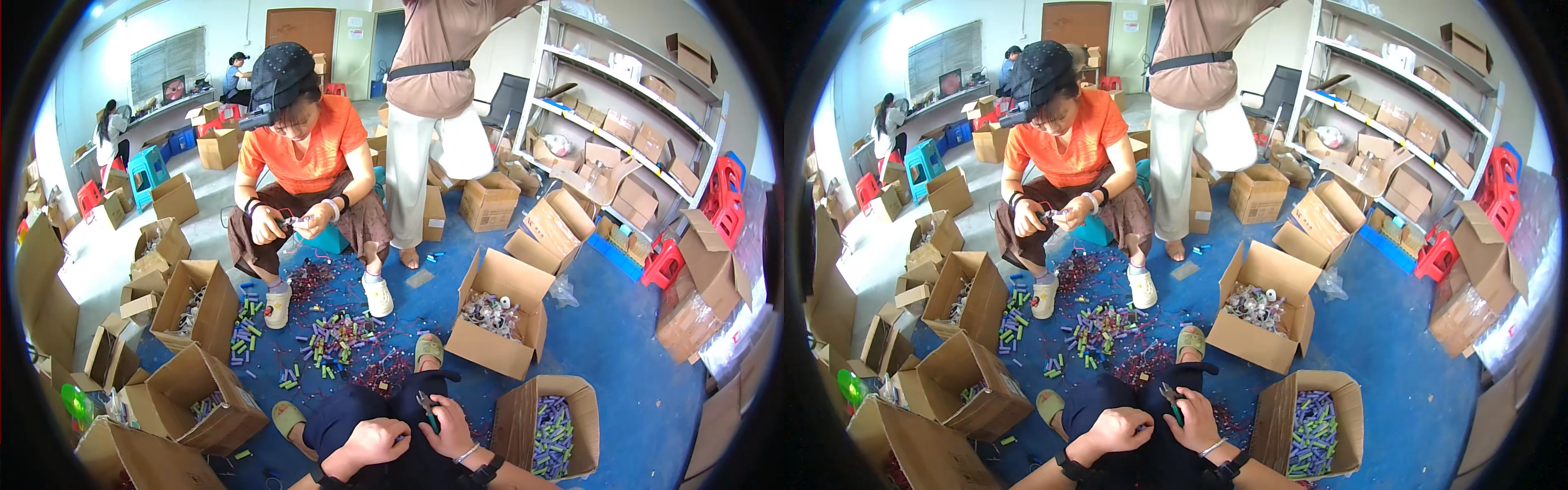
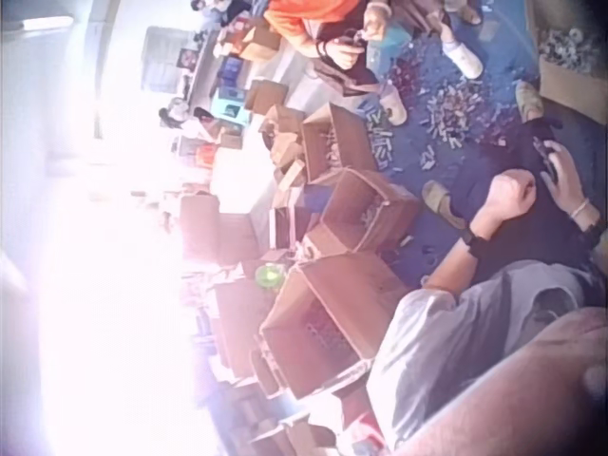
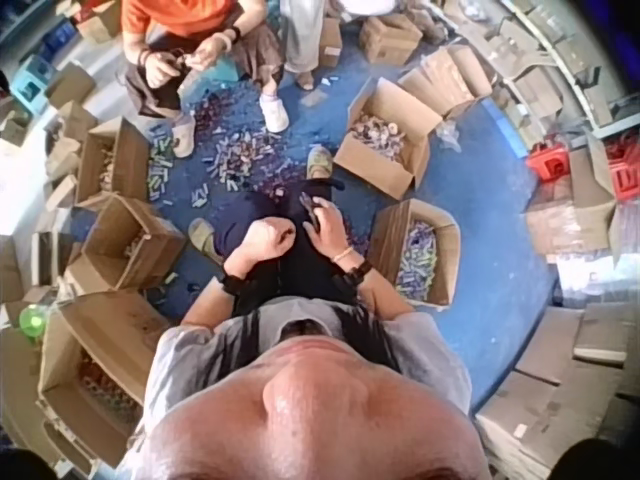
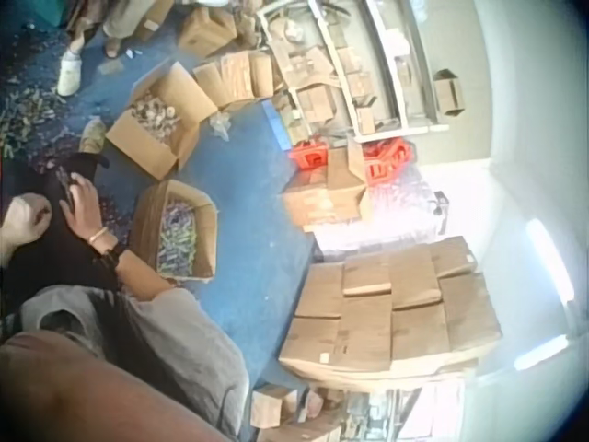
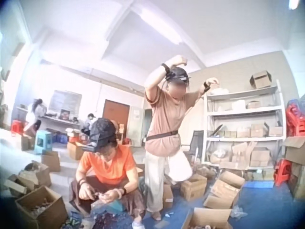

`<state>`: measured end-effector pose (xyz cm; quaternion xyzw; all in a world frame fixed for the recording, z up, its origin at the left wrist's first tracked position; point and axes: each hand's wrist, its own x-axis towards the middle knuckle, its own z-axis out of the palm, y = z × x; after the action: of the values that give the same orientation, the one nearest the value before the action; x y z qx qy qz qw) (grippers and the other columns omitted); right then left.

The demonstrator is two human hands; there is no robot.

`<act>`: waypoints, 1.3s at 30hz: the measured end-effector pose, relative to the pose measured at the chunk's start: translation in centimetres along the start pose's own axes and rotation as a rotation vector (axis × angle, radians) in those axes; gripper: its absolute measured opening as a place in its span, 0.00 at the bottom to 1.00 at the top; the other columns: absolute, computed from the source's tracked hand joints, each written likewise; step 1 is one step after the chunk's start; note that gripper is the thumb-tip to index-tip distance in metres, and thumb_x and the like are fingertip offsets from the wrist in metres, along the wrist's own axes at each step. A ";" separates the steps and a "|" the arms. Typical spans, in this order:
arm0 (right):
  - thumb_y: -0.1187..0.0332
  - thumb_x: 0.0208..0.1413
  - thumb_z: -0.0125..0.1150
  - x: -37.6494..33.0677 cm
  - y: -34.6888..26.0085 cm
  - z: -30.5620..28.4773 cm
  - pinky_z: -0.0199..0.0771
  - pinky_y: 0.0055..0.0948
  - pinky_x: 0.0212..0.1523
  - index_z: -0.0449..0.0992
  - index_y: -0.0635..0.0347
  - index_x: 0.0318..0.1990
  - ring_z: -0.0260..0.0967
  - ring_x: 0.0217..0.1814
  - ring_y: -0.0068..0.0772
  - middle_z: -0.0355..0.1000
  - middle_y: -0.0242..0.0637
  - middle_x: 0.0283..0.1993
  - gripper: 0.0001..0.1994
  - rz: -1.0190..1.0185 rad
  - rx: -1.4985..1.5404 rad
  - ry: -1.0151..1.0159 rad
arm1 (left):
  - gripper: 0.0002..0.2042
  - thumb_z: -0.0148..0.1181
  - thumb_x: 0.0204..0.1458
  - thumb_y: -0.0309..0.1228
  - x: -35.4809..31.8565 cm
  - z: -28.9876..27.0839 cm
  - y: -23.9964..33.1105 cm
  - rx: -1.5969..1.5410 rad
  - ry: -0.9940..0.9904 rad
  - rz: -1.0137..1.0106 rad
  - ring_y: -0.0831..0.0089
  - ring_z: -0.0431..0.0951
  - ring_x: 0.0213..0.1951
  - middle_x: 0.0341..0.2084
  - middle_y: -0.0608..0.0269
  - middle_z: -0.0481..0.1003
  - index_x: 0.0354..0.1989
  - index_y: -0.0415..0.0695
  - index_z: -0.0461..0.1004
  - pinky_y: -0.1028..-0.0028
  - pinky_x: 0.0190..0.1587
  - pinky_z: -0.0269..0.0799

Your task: Assembling battery packs by cutting wires and connecting cells using pliers.

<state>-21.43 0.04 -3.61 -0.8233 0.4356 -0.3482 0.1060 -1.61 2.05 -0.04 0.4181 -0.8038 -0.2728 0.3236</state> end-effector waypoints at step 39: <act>0.71 0.40 0.64 0.0 -0.2 -0.2 0.61 0.40 0.52 0.66 0.63 0.35 0.60 0.52 0.53 0.62 0.50 0.52 0.15 0.090 0.102 -0.014 | 0.03 0.61 0.35 0.25 -0.8 -0.3 0.3 0.193 0.100 0.112 0.67 0.69 0.17 0.14 0.65 0.70 0.20 0.44 0.73 0.72 0.21 0.66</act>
<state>-21.47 0.17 -3.38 -0.7987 0.4531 -0.3593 0.1665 -1.19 2.83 0.12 0.4149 -0.8312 -0.1545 0.3363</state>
